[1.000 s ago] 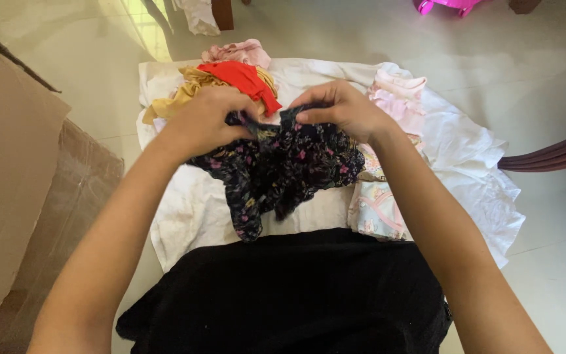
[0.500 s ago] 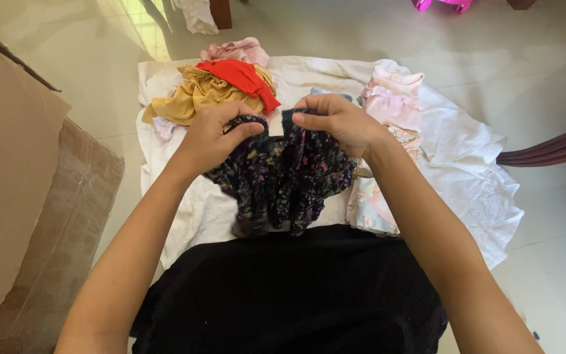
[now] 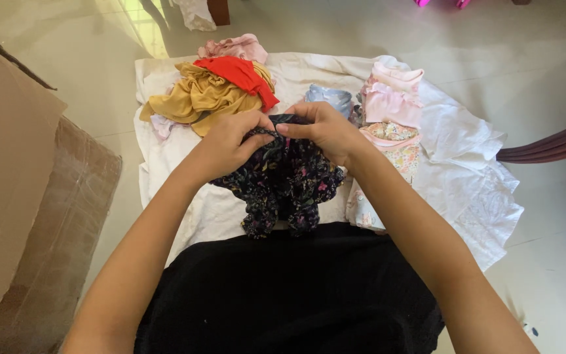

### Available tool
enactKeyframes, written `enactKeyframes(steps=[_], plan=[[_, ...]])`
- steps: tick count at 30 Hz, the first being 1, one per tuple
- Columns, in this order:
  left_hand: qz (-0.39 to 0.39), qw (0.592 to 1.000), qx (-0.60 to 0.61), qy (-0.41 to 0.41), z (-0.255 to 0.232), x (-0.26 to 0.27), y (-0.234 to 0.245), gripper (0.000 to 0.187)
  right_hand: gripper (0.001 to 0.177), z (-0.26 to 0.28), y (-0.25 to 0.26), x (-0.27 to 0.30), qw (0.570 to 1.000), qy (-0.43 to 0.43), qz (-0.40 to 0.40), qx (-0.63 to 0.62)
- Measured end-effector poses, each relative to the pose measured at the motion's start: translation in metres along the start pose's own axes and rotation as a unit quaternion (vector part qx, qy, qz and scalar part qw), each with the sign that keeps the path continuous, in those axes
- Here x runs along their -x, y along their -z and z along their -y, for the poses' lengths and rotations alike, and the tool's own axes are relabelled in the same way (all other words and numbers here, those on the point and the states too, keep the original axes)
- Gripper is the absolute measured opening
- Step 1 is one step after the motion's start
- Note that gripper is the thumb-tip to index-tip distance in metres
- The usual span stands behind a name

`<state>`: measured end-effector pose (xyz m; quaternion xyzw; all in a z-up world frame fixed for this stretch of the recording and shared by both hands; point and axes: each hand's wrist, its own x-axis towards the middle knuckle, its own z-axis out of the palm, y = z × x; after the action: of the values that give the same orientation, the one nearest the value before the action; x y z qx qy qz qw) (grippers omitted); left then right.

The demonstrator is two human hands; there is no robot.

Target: Fold baby clothes on a white sheet on the floor.

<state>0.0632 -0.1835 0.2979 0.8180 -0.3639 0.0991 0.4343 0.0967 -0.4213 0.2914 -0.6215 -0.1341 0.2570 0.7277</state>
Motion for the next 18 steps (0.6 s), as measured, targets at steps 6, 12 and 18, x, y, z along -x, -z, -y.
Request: enactKeyframes(steps=[6, 12, 18], plan=[[-0.033, 0.998, -0.044, 0.001, -0.001, 0.001, -0.002, 0.014, 0.014, -0.017, 0.004, -0.001, 1.0, -0.008, 0.016, -0.024], [0.0, 0.999, -0.021, 0.024, -0.006, -0.001, 0.007, 0.016, 0.011, -0.013, -0.002, 0.005, 0.997, -0.025, 0.021, -0.073], [-0.118, 0.992, -0.034, 0.027, 0.008, 0.006, -0.006, 0.023, 0.01, -0.025, -0.002, -0.001, 1.0, 0.008, -0.021, 0.007]])
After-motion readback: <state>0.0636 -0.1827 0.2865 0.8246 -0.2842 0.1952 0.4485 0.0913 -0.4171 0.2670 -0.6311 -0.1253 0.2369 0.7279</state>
